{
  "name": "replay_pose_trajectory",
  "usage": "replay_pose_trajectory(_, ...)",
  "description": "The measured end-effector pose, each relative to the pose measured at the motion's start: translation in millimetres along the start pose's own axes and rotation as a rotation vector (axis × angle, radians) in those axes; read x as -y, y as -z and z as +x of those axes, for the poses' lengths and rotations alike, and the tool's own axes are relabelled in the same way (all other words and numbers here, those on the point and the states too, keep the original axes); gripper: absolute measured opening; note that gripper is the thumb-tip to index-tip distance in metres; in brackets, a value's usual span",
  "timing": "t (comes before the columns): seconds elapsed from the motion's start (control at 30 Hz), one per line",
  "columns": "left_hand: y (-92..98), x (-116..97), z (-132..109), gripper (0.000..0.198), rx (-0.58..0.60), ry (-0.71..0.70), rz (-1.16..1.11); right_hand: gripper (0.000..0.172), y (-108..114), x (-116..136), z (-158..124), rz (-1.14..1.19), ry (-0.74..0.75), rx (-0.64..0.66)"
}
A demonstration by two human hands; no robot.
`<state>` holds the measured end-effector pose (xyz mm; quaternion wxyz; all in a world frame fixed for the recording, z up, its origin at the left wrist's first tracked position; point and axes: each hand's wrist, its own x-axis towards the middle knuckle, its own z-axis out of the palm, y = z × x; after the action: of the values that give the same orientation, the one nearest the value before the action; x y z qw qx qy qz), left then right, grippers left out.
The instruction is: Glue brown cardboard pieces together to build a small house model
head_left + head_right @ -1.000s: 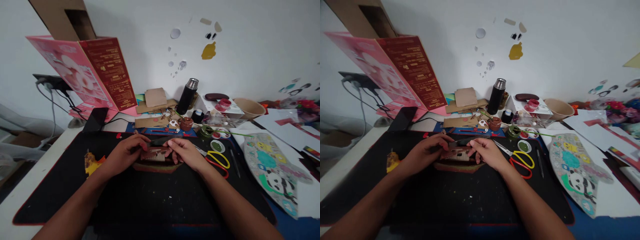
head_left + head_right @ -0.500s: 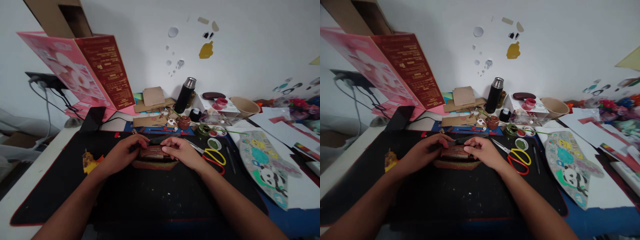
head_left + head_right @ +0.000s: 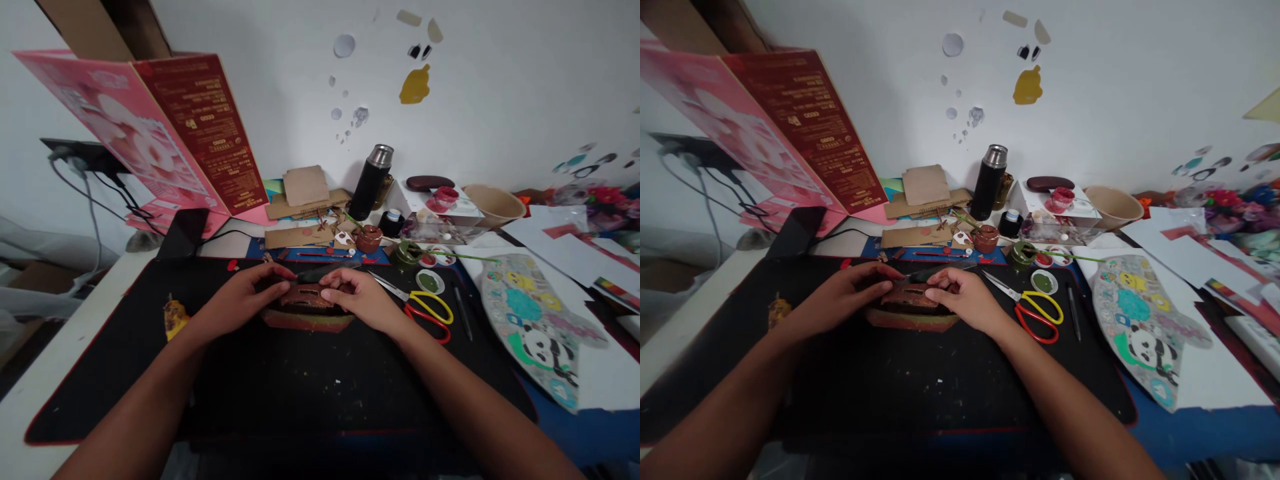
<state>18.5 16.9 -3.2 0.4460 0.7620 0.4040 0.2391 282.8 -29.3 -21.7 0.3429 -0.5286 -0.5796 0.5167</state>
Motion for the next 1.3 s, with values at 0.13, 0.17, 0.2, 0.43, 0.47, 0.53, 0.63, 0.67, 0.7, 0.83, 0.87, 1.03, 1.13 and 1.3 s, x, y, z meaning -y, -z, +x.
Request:
replay_pose_trajectory(0.13, 4.0, -3.4, 2.1, 0.039, 0.045, 0.048, 0.005, 0.026, 0.1, -1.6, 0.5, 0.001, 0.013, -0.005)
replay_pose_trajectory(0.17, 4.4, -4.3, 2.2, 0.039, 0.056, 0.054, 0.01, 0.026, 0.1, -1.9, 0.5, 0.001, 0.015, -0.006)
replay_pose_trajectory(0.2, 4.5, -5.0, 2.3, 0.038, 0.069, 0.058, 0.017, 0.025, 0.0, -2.1, 0.5, -0.001, 0.014, -0.005)
replay_pose_trajectory(0.43, 4.9, -4.2, 5.9, 0.036, 0.118, 0.068, 0.045, 0.022, -0.6, -2.3, -1.0, -0.012, 0.021, -0.01)
replay_pose_trajectory(0.47, 5.4, -4.1, 6.8, 0.035, 0.12, 0.062, 0.057, 0.022, -0.7, -2.2, -1.2, -0.011, 0.019, -0.01)
replay_pose_trajectory(0.53, 6.2, -4.4, 8.4, 0.034, 0.121, 0.051, 0.082, 0.022, -1.1, -2.4, -1.4, -0.015, 0.009, -0.01)
replay_pose_trajectory(0.63, 6.4, -7.0, 9.0, 0.035, 0.141, 0.047, 0.098, 0.023, -1.3, -3.3, -1.6, -0.027, 0.006, -0.022)
replay_pose_trajectory(0.67, 6.2, -8.4, 8.9, 0.036, 0.148, 0.047, 0.098, 0.023, -1.3, -3.6, -1.7, -0.027, 0.007, -0.026)
replay_pose_trajectory(0.7, 6.0, -10.0, 8.8, 0.038, 0.154, 0.047, 0.097, 0.023, -1.3, -4.0, -1.7, -0.024, 0.009, -0.03)
replay_pose_trajectory(0.83, 6.1, -17.2, 11.4, 0.044, 0.181, 0.049, 0.102, 0.024, -1.6, -4.5, -1.7, -0.016, 0.013, -0.026)
replay_pose_trajectory(0.87, 6.5, -18.6, 13.2, 0.045, 0.195, 0.049, 0.11, 0.024, -1.8, -4.4, -1.6, -0.017, 0.015, -0.026)
replay_pose_trajectory(1.03, 9.6, -21.2, 25.6, 0.045, 0.292, 0.042, 0.16, 0.026, -3.0, -3.2, -1.1, -0.015, 0.021, -0.032)
replay_pose_trajectory(1.13, 10.7, -20.3, 31.0, 0.043, 0.344, 0.03, 0.205, 0.027, -3.1, -3.1, -0.1, -0.007, 0.02, -0.028)
replay_pose_trajectory(1.3, 10.4, -14.7, 38.1, 0.044, 0.368, 0.037, 0.213, 0.026, -2.1, -4.7, 3.6, -0.009, 0.014, -0.028)
